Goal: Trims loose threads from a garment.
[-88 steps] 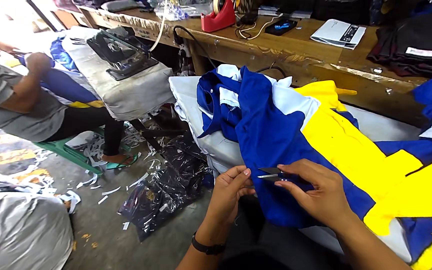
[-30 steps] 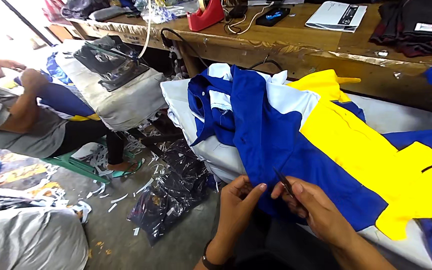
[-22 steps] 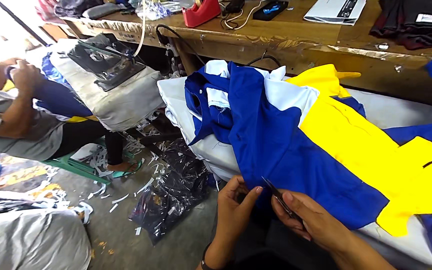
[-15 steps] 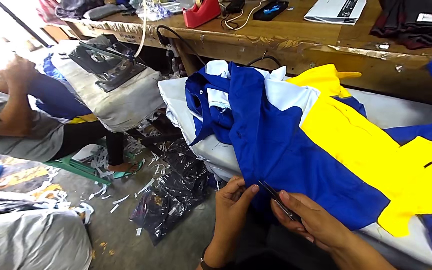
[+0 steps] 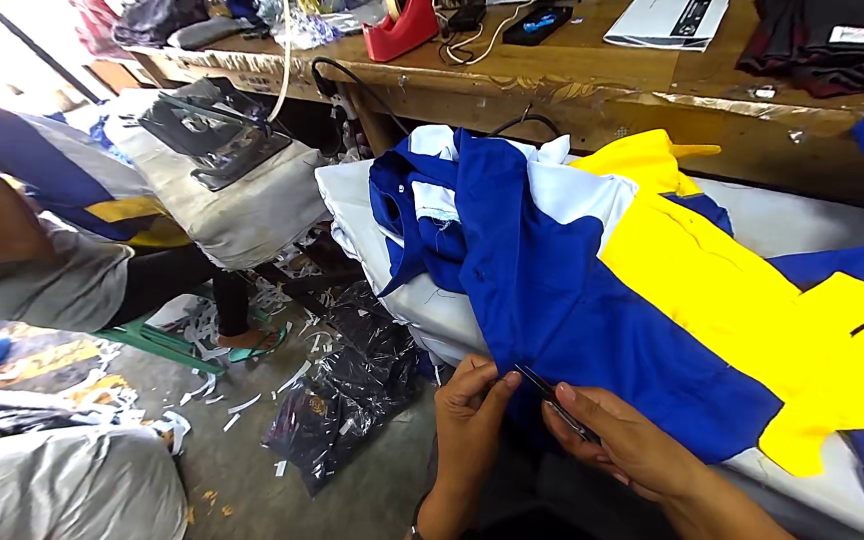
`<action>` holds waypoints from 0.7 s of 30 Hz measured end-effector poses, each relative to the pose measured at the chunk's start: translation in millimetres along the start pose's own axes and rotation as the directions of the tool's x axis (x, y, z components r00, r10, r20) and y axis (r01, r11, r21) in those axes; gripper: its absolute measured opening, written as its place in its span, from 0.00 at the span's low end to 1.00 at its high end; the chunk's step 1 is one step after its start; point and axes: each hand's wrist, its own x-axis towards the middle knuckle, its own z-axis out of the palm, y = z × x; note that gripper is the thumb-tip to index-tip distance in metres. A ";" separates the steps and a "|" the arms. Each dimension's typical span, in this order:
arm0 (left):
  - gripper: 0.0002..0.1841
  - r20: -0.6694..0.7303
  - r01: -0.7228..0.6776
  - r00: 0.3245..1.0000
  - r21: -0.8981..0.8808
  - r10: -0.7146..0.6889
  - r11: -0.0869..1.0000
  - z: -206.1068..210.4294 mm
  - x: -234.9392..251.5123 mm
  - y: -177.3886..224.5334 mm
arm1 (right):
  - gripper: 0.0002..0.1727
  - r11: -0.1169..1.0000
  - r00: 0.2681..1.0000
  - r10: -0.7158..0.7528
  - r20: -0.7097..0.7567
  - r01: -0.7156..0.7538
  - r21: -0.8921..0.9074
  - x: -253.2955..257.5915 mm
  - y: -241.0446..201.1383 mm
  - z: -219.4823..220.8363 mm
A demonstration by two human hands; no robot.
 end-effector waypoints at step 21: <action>0.06 0.009 -0.141 0.990 0.098 0.141 0.985 12.7 2.0 2.6 | 0.24 0.990 0.992 -0.021 -0.124 0.038 0.136 7.0 0.6 10.4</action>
